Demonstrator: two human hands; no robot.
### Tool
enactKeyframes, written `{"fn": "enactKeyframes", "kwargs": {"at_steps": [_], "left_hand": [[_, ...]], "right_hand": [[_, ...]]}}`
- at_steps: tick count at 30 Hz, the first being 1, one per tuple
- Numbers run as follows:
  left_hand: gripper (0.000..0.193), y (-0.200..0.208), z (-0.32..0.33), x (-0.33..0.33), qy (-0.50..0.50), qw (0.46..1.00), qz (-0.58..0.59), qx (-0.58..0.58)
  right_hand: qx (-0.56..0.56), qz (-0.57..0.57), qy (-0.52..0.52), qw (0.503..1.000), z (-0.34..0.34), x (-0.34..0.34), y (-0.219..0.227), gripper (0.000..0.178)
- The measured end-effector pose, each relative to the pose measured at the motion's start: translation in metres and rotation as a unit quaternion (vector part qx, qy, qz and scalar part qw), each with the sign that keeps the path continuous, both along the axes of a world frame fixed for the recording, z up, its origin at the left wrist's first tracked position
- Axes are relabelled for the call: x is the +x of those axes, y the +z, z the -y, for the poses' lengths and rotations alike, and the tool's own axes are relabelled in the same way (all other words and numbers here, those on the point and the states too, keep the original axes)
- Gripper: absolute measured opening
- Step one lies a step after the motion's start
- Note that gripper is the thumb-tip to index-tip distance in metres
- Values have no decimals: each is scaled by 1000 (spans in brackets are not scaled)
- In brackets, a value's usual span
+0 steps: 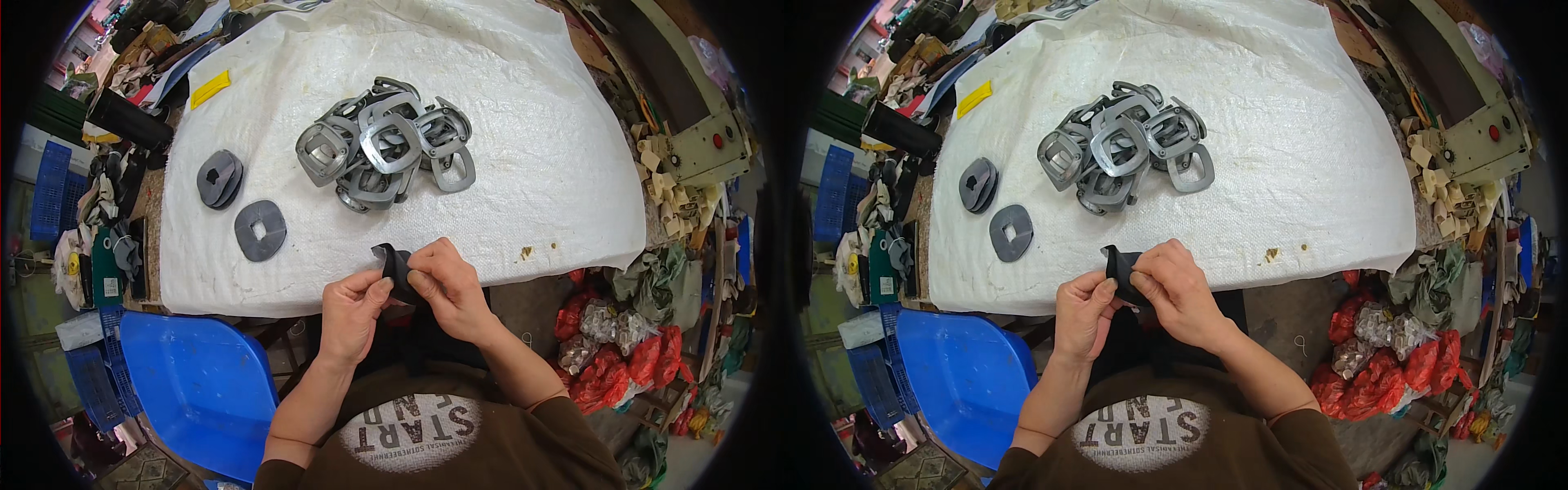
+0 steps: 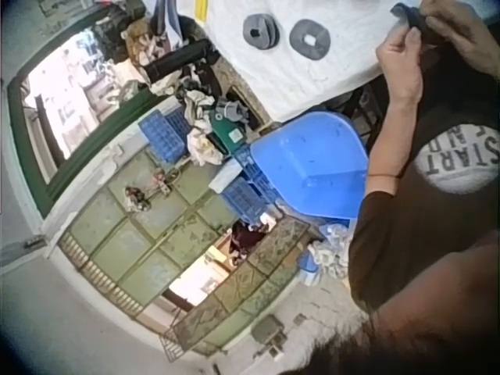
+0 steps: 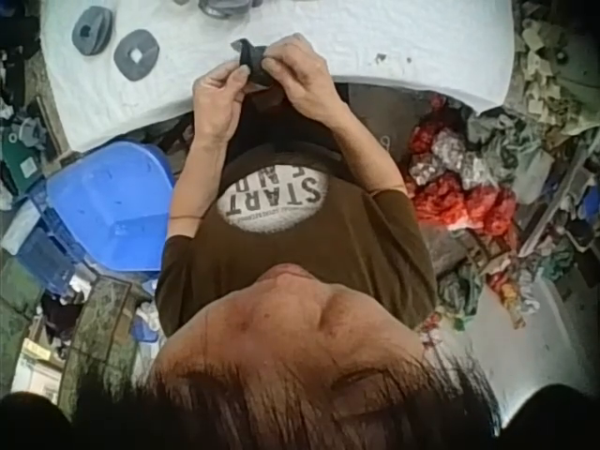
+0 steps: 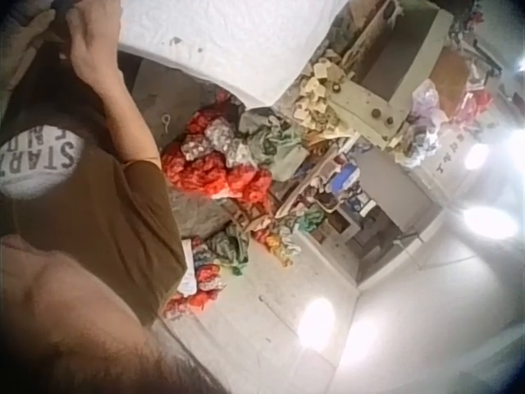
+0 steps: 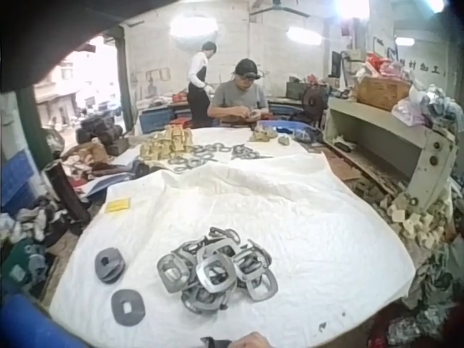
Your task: The recorder organizes metal buckle components and attaches foam or fabric padding to them, trimming the excess with scissors.
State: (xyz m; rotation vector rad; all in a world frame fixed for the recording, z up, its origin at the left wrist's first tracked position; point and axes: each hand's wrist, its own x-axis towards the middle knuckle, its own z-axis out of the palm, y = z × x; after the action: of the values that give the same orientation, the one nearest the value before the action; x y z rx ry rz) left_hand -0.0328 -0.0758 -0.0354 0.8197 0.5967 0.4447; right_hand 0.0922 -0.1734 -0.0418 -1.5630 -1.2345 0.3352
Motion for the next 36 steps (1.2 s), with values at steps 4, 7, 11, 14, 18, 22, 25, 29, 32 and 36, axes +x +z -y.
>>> {"fn": "enactKeyframes", "kwargs": {"at_steps": [4,7,11,14,18,22,25,29,32,36], "left_hand": [[18,-7,-4,-5,8,1000,-2,-7],[19,-6,-9,-8,48,999,-9,-12],[17,-5,-12,-11,94,995,-24,-2],[16,-6,-12,-12,104,994,-27,0],[16,-5,-14,-12,103,994,-25,12],[16,-8,-15,-12,108,994,-20,5],[16,-7,-14,-11,111,993,-28,9],[15,-7,-16,-10,122,991,-39,43],[15,-8,-20,-11,135,987,-40,72],[15,-10,-27,-13,164,977,-51,129]], "right_hand": [[-5,-211,-76,975,8,5,5,7],[38,-72,-187,979,21,29,9,9],[-66,346,-200,914,25,51,32,25],[-166,367,-140,905,27,49,21,24],[-186,319,-128,920,38,46,8,26],[-191,283,-103,934,39,45,12,24],[-183,273,-105,939,38,46,5,18],[-177,295,-119,931,35,47,1,14],[-171,301,-128,929,33,46,2,12],[-156,279,-133,938,28,39,8,13]]}}
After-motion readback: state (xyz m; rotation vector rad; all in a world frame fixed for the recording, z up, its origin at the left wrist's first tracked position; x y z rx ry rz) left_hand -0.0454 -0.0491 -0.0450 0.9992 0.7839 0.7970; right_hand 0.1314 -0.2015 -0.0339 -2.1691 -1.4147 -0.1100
